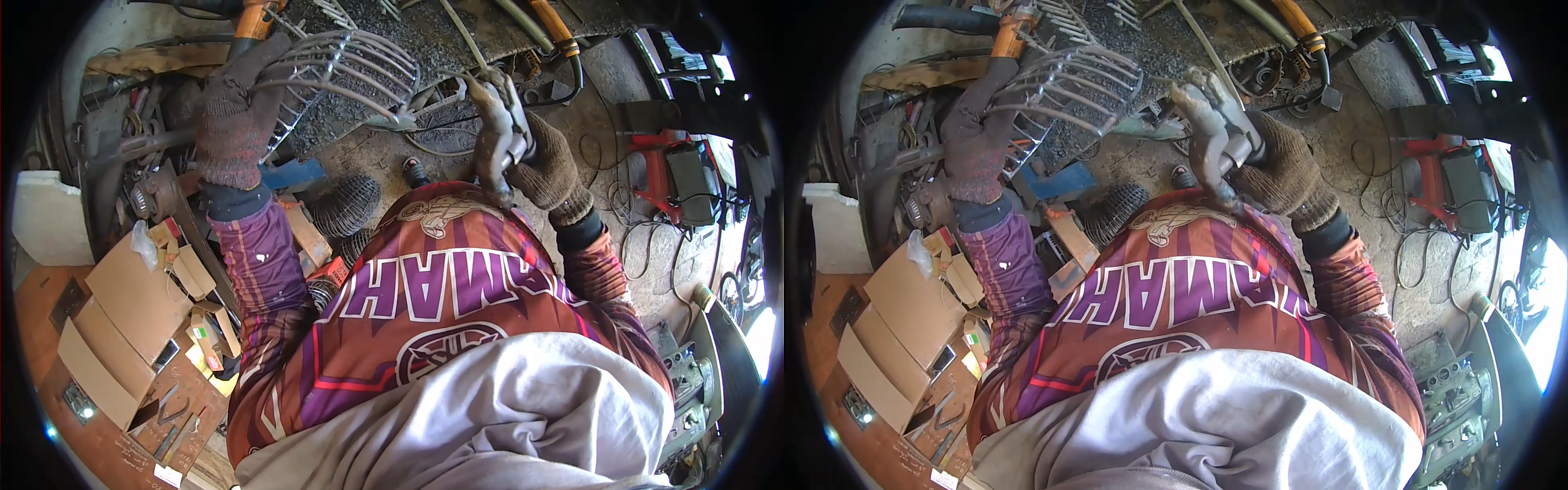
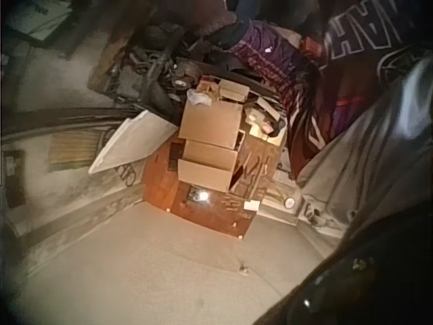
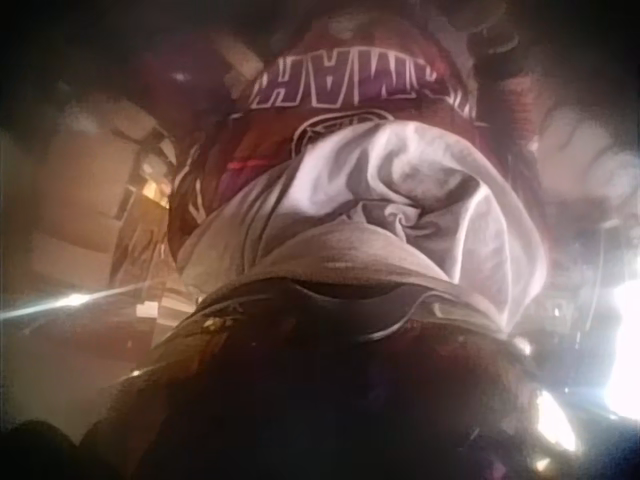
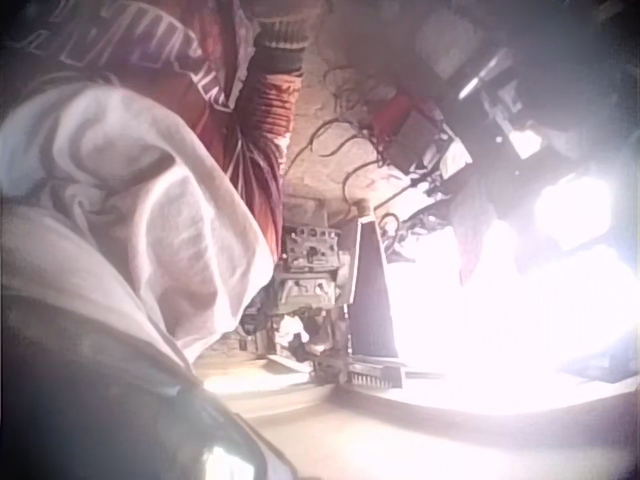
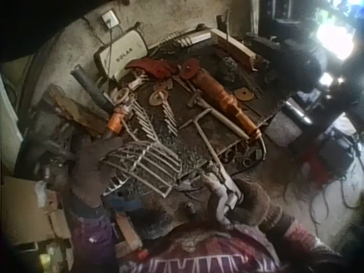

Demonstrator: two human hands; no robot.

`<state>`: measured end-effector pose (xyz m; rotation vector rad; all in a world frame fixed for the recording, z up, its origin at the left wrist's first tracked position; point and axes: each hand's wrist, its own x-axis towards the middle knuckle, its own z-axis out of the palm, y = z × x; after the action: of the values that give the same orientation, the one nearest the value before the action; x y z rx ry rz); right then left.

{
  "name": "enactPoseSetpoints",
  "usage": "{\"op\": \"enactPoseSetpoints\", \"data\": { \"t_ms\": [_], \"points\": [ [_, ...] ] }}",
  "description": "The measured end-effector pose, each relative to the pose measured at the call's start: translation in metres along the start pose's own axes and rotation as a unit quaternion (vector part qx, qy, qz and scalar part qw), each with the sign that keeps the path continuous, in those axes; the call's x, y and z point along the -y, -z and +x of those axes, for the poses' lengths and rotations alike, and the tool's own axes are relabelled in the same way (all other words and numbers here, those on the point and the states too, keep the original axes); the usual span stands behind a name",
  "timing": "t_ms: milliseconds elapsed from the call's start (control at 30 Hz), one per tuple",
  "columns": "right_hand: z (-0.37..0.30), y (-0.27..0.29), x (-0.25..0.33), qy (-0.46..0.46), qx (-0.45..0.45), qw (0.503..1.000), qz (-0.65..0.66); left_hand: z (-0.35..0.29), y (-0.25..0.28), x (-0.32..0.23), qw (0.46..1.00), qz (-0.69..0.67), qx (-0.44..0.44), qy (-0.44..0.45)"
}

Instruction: The person uses a grinder on a curved metal frame and then welds the metal pieces together at a workbench.

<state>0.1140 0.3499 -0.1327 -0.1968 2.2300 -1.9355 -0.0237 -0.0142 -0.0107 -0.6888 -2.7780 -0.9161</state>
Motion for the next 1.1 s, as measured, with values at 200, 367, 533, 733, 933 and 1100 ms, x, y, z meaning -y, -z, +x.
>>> {"op": "enactPoseSetpoints", "data": {
  "t_ms": [200, 367, 533, 733, 933, 1100],
  "points": [
    [0.007, -0.003, 0.009, -0.113, -0.039, 0.983, -0.139, -0.007, 0.003, -0.017, 0.989, 0.124, 0.010, -0.080],
    [0.018, -0.008, 0.012, -0.151, -0.014, 0.980, -0.129, -0.009, 0.009, -0.006, 0.989, 0.133, 0.017, -0.057],
    [0.026, -0.018, 0.022, -0.193, -0.005, 0.975, -0.106, -0.037, 0.014, -0.003, 0.992, 0.128, -0.025, -0.004],
    [0.029, -0.022, 0.026, -0.164, -0.013, 0.981, -0.102, -0.039, 0.018, 0.017, 0.990, 0.106, -0.082, 0.042],
    [0.034, -0.027, 0.032, -0.210, -0.011, 0.977, -0.034, -0.024, 0.026, 0.023, 0.986, 0.158, -0.057, 0.010],
    [0.040, -0.026, 0.026, -0.210, 0.024, 0.977, -0.031, -0.016, 0.022, 0.022, 0.995, 0.079, 0.003, -0.056]
  ]
}}
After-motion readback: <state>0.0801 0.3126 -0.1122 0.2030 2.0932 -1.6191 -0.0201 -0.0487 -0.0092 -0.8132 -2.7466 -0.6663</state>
